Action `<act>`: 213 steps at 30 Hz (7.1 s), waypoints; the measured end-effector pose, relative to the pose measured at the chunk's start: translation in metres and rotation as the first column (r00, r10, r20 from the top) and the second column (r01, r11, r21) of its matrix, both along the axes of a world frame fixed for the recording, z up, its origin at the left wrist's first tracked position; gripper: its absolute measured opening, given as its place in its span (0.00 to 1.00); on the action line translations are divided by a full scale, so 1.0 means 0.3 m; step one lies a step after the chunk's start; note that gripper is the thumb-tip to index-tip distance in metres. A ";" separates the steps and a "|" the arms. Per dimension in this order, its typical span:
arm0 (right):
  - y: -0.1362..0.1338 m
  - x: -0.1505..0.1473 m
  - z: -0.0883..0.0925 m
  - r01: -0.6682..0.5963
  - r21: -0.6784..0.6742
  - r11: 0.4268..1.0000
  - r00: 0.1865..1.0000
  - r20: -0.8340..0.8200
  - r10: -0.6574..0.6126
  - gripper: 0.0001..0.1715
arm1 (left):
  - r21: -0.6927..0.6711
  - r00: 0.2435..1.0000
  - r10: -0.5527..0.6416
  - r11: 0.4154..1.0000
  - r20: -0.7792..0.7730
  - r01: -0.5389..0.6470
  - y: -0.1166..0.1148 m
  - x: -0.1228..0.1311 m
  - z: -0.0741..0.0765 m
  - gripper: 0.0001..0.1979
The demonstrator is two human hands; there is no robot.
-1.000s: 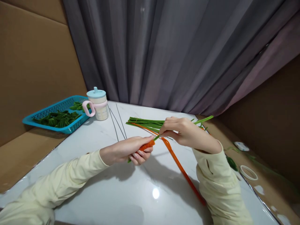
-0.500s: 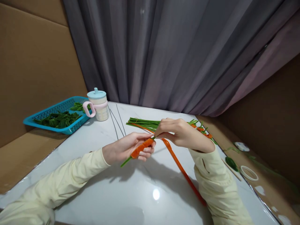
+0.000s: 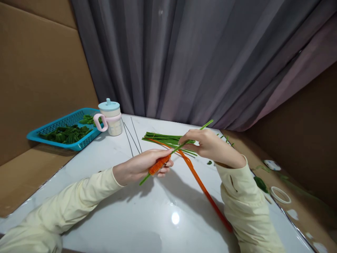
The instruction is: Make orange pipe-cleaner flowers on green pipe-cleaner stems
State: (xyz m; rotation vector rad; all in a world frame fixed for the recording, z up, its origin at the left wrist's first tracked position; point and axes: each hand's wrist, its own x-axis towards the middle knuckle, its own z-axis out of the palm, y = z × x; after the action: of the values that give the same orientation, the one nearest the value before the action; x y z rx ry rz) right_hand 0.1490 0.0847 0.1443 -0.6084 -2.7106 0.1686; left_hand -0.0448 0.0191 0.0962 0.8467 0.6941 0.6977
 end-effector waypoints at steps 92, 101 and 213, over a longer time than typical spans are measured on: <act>-0.333 -0.086 -0.330 0.463 0.317 0.828 0.814 -0.522 -0.255 0.09 | -0.022 0.786 0.514 0.841 0.343 -0.540 0.075 0.184 -0.033 0.23; -0.316 -0.101 -0.338 0.471 0.307 0.827 0.794 -0.556 -0.246 0.10 | -0.047 0.796 0.485 0.862 0.363 -0.504 0.066 0.190 -0.033 0.22; -0.261 -0.013 -0.335 0.647 0.394 0.653 0.709 -0.625 -0.326 0.09 | 0.376 0.984 0.079 0.917 0.159 -0.134 0.080 0.157 -0.112 0.14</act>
State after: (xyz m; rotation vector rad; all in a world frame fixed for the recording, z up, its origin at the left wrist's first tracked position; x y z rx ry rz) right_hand 0.1450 0.0063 0.0440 -0.9344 -1.8167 -0.5793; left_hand 0.0023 0.0432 0.0625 1.1134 0.4826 1.0044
